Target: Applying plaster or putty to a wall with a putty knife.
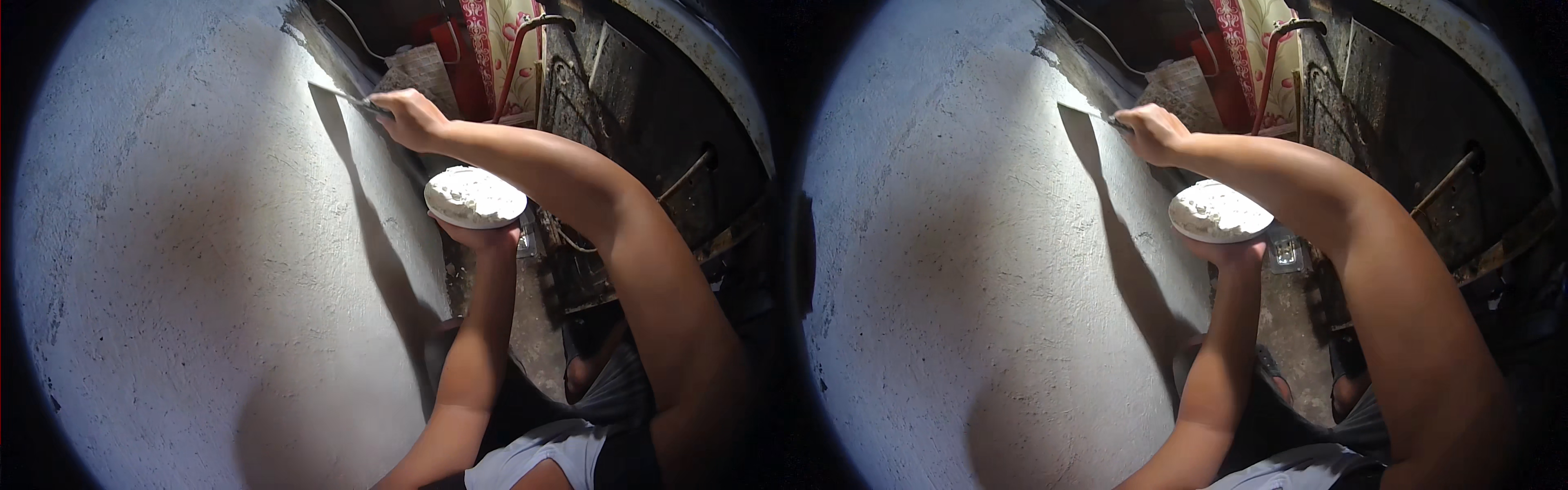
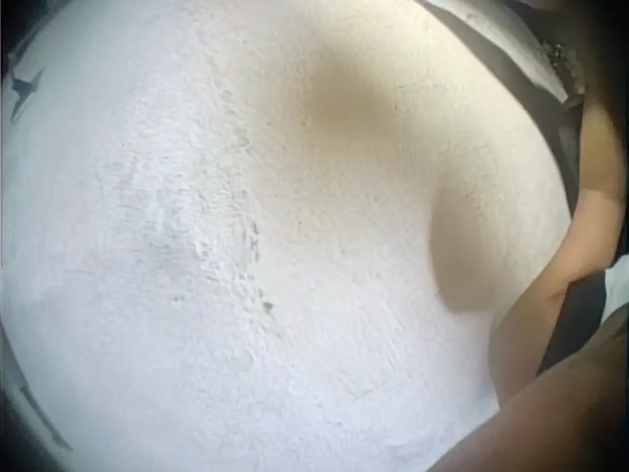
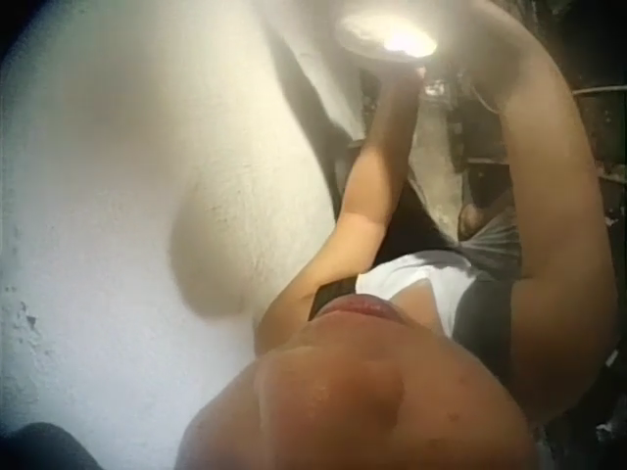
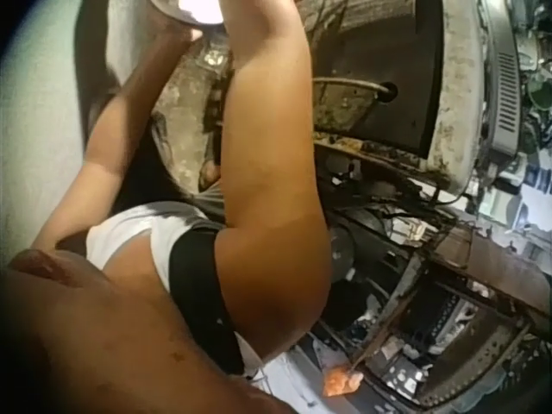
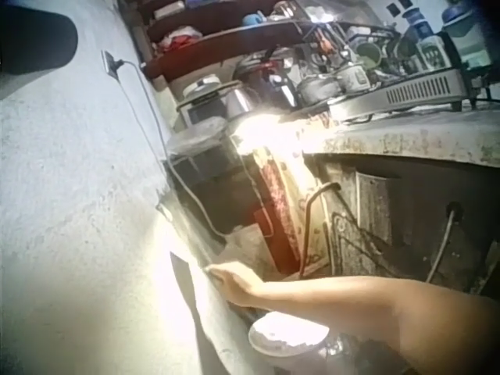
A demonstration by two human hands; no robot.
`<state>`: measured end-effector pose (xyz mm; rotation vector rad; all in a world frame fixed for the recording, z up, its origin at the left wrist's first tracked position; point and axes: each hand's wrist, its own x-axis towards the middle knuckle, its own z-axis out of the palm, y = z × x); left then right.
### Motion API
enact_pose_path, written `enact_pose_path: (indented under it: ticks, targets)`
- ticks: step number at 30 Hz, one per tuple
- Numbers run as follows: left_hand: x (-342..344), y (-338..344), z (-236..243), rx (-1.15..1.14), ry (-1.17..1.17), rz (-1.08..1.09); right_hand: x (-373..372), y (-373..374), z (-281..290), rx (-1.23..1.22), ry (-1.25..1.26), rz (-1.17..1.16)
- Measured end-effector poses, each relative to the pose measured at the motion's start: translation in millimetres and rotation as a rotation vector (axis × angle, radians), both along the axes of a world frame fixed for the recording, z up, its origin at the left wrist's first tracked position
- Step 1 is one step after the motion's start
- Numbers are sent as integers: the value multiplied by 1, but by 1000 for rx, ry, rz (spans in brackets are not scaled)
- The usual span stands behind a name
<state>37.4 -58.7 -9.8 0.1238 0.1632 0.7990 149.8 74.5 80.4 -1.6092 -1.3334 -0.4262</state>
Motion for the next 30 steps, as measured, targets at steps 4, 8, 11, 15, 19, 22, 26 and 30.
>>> enact_pose_path:
  ticks: [4, 8, 11, 15, 19, 22, 26, 30]
  targets:
    - [0, 14, -6, 15, -14, 29, -27, -31, -7, -106, -108, 157]
    - [6, 5, -11, -23, 43, -14, -8, -43, 8, -226, -144, 107]
    - [3, 4, -18, -16, 71, -23, -8, -31, 25, -245, 317, -32]
    - [-1, 6, -13, -32, 94, -61, -9, -2, 31, -259, 321, -99]
    - [-3, 4, -5, -60, 92, -37, -38, 10, 19, -253, 305, -56]
    - [-2, 8, -6, -83, 69, -55, -47, -14, 26, -343, 328, 55]
    - [10, 5, -4, -179, 63, 33, -45, -47, 55, -455, 351, 209]
    - [22, -2, -21, -137, 91, 19, -10, -75, 75, -556, 933, 535]
